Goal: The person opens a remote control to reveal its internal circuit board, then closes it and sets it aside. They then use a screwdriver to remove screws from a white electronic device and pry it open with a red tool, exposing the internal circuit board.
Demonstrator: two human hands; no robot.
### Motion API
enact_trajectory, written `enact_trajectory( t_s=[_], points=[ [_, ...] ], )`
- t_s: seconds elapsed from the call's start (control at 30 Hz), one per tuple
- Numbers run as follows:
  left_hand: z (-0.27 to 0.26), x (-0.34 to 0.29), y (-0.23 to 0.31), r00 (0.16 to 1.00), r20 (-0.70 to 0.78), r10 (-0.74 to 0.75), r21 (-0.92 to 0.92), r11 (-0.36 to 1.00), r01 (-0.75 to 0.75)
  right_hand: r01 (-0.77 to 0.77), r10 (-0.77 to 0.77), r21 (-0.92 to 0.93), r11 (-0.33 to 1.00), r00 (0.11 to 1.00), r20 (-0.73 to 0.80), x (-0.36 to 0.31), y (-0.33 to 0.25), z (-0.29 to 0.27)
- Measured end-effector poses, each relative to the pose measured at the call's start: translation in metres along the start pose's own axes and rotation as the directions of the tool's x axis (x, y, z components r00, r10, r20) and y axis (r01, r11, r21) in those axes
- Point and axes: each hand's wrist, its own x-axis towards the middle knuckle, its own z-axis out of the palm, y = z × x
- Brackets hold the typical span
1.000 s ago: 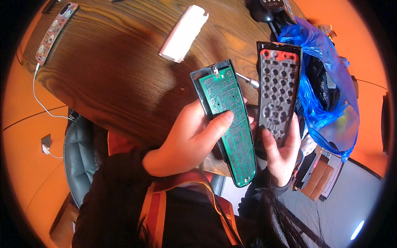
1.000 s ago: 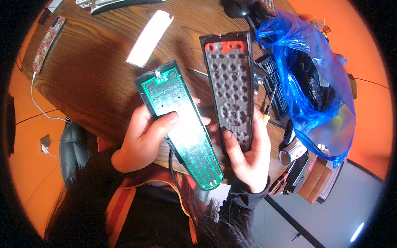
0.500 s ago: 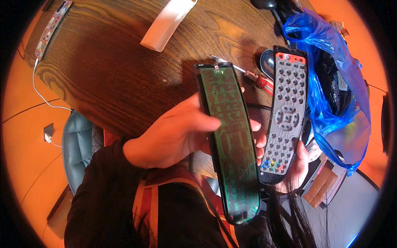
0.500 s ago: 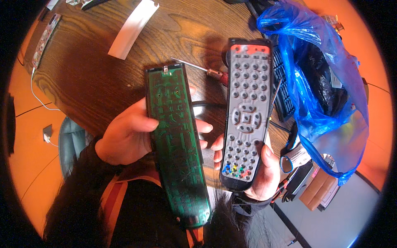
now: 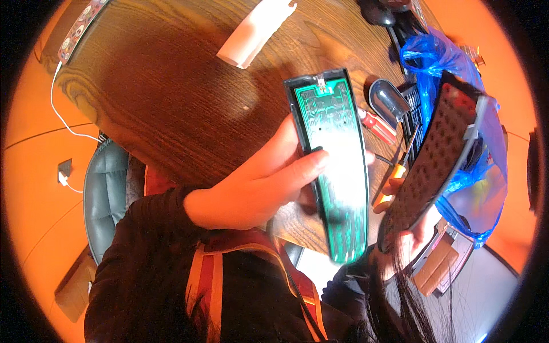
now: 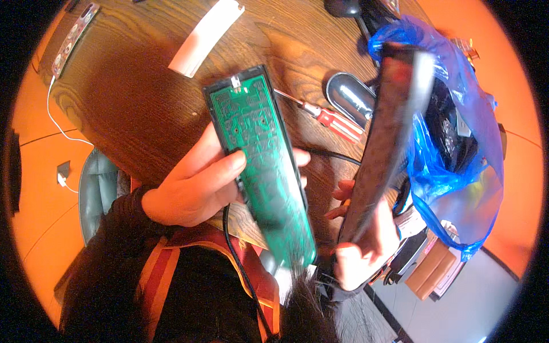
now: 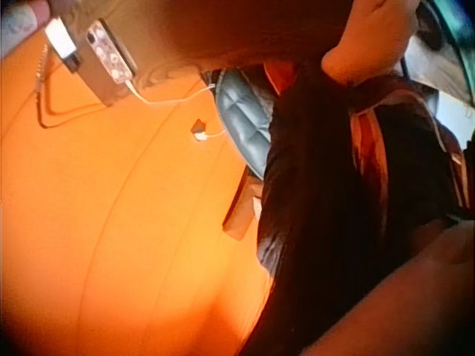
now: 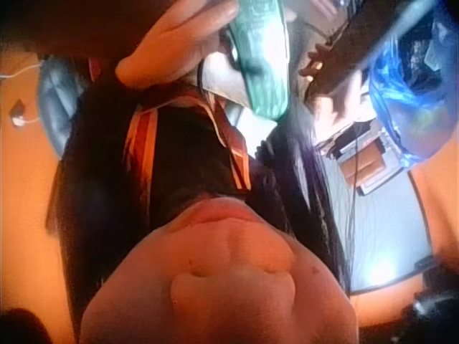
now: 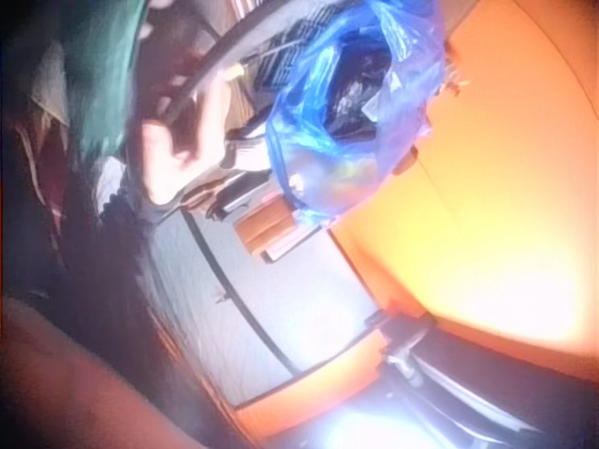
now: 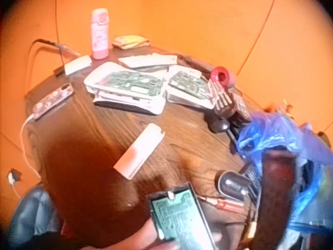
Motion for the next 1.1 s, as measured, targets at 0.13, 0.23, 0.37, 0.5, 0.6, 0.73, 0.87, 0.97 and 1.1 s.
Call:
enact_trajectory(
  t_s=[0.13, 0.23, 0.37, 0.5, 0.6, 0.73, 0.87, 0.97, 1.1],
  points=[
    [0.003, 0.002, -0.009, 0.989, -0.139, 0.042, -0.102, 0.993, -0.056, 0.292, -0.260, -0.327, 0.899, 0.956, 0.138, -0.003, -0.006, 0.010],
    [0.006, 0.000, -0.011, 0.987, -0.159, 0.013, -0.194, 0.980, -0.044, 0.335, -0.231, -0.481, 0.810, 0.937, 0.262, -0.002, -0.008, 0.018],
    [0.006, -0.002, -0.007, 0.985, -0.175, -0.005, -0.207, 0.978, -0.032, 0.325, -0.186, -0.494, 0.806, 0.933, 0.309, 0.001, -0.009, 0.025],
    [0.002, -0.002, -0.006, 0.980, -0.194, -0.035, -0.269, 0.963, -0.019, 0.333, -0.181, -0.516, 0.789, 0.929, 0.323, 0.003, -0.008, 0.028],
    [-0.002, -0.005, -0.008, 0.971, -0.216, -0.099, -0.383, 0.924, 0.009, 0.346, -0.189, -0.513, 0.785, 0.924, 0.333, 0.002, -0.007, 0.029],
    [-0.004, -0.006, -0.012, 0.995, -0.102, -0.010, -0.674, 0.737, -0.062, 0.379, -0.225, -0.515, 0.769, 0.915, 0.336, 0.002, -0.006, 0.031],
    [-0.002, -0.006, -0.012, 0.993, -0.116, 0.038, 0.042, 0.999, -0.033, 0.364, -0.188, -0.534, 0.763, 0.916, 0.355, 0.002, -0.005, 0.032],
    [0.004, -0.005, -0.013, 0.975, -0.100, 0.199, -0.056, 0.977, -0.206, 0.362, -0.181, -0.532, 0.765, 0.915, 0.361, 0.002, -0.005, 0.032],
    [0.004, -0.005, -0.015, 0.964, -0.073, 0.257, 0.147, 0.958, -0.245, 0.369, -0.172, -0.511, 0.776, 0.904, 0.391, 0.002, -0.005, 0.031]
  ],
)
